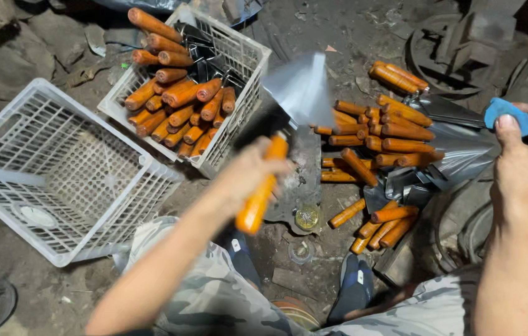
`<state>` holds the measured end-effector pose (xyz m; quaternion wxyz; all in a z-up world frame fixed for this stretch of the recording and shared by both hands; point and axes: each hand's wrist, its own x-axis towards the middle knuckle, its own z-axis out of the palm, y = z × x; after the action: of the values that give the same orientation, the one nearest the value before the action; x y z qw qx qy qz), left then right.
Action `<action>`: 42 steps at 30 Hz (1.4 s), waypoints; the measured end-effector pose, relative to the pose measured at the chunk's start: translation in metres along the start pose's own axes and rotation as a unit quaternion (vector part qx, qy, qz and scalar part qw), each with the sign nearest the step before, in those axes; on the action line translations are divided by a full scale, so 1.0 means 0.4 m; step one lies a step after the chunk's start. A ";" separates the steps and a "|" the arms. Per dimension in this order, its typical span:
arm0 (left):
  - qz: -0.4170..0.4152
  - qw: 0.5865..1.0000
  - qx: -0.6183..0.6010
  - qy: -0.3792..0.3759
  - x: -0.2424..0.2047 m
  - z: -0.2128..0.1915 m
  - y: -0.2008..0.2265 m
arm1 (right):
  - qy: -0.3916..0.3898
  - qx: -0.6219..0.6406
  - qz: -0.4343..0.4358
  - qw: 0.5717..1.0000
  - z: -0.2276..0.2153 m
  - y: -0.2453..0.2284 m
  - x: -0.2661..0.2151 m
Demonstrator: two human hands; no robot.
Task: The person sits on the floor and repeatedly scrapes the surface of metal trowels using a blue abrasive pad. They pick up each trowel from a pile, scrape both sides, and place it back down.
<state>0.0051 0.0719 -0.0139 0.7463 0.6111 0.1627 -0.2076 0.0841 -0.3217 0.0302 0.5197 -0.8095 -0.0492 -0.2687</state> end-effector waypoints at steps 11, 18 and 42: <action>-0.086 0.979 0.147 0.111 0.455 -0.487 0.245 | -0.020 -0.065 0.002 0.998 0.041 -0.072 -0.006; -0.148 0.914 0.376 0.044 0.615 -0.534 0.262 | -0.015 -0.157 -0.056 0.986 -0.021 0.036 0.015; 0.284 0.593 0.751 -0.055 0.891 0.956 -0.390 | 0.070 0.135 0.128 0.980 -0.120 0.061 0.063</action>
<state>0.2283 -0.3685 -0.2460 0.0513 0.9580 -0.2742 -0.0670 0.0958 -0.3792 0.0377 0.6566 -0.7105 0.0552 -0.2472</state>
